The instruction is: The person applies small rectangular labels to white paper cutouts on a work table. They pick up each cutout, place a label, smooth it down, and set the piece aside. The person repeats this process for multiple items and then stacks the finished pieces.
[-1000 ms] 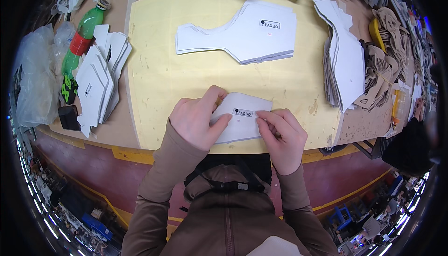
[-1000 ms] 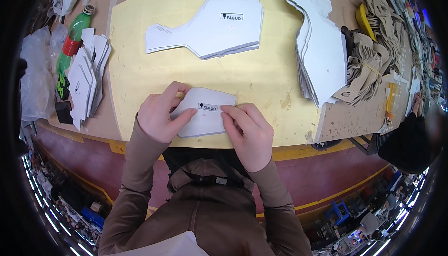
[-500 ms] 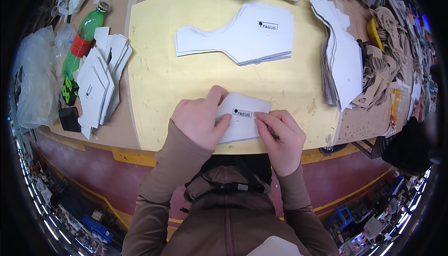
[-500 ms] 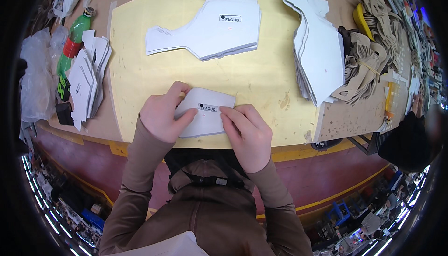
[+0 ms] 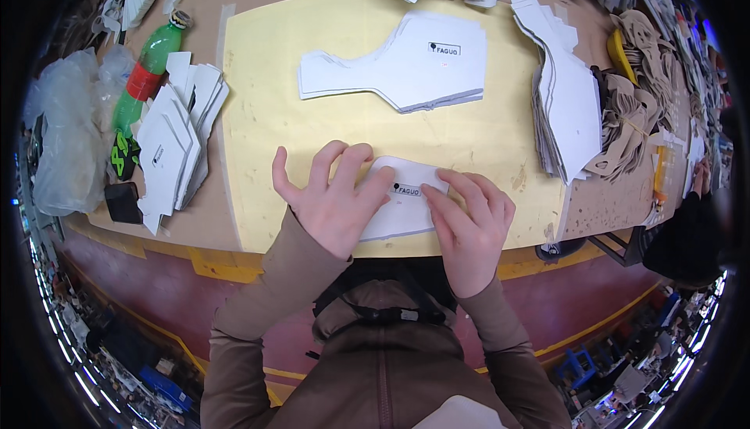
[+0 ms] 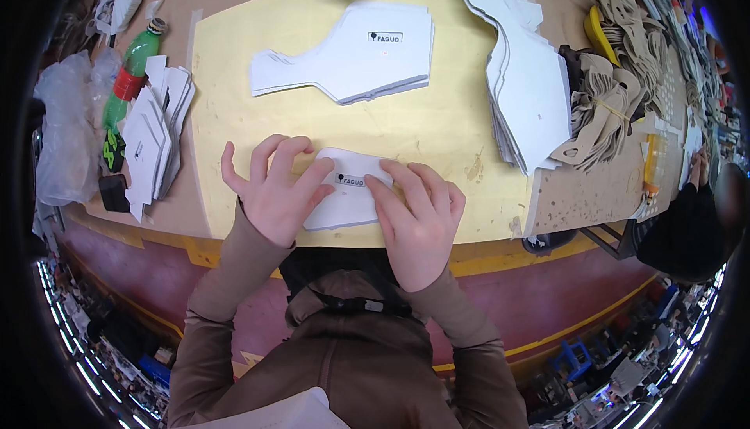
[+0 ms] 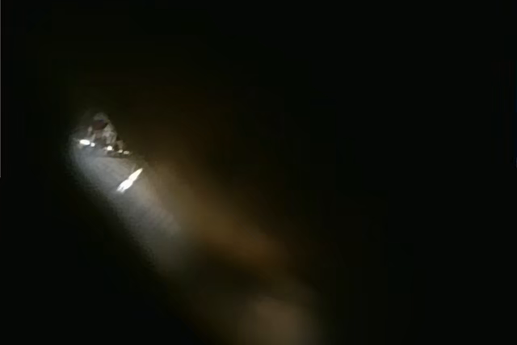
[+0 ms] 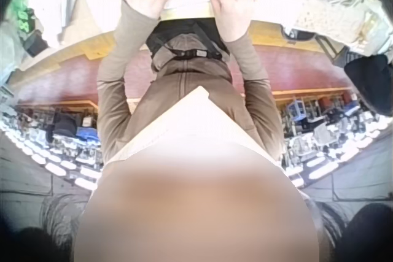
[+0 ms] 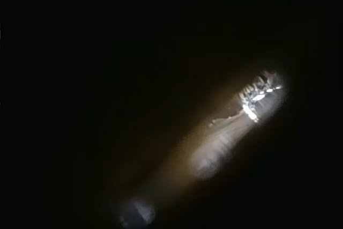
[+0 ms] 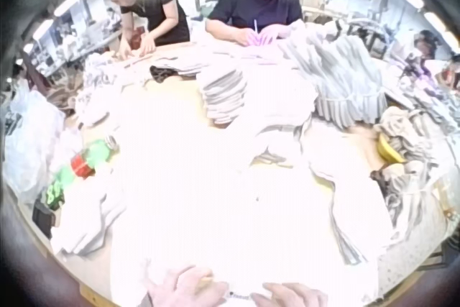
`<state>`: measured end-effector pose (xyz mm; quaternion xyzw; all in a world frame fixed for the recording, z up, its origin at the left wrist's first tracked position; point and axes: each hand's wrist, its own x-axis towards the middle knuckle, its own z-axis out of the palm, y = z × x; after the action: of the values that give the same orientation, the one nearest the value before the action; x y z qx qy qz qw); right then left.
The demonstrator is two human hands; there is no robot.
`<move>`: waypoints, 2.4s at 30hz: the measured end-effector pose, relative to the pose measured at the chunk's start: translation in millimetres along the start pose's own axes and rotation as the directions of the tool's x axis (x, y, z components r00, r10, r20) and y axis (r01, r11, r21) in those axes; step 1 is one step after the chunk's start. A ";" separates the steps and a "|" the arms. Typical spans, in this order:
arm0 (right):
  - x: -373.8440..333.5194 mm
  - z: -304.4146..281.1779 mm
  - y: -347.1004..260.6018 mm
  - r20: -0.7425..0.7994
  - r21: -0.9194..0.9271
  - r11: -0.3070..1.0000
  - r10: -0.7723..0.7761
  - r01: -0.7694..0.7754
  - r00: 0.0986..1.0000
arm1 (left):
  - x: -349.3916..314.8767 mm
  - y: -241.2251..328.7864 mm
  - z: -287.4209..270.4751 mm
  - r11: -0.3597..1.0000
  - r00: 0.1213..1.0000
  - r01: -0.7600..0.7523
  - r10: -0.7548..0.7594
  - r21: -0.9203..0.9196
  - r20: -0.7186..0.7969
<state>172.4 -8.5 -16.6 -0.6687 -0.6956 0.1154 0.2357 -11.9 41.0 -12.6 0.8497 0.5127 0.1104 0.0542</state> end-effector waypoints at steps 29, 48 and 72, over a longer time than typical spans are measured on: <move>-16.0 -7.7 11.0 0.268 -0.092 0.984 -0.124 0.154 0.955 | -36.4 29.9 -13.8 0.990 0.980 -0.002 0.030 -0.140 0.196; -10.8 -4.6 24.8 0.135 0.098 0.989 -0.127 0.114 0.983 | -44.5 43.6 -9.7 0.993 0.976 0.077 -0.057 -0.087 0.209; -4.9 -18.0 46.6 0.043 0.650 0.760 -0.062 0.019 0.997 | -51.9 22.0 -6.0 0.962 0.989 -0.026 0.063 -0.272 0.131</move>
<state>221.8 -12.4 -24.2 -0.5267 -0.6340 0.3645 0.4332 -17.8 -15.2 -9.1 0.8514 0.4686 0.1212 0.2022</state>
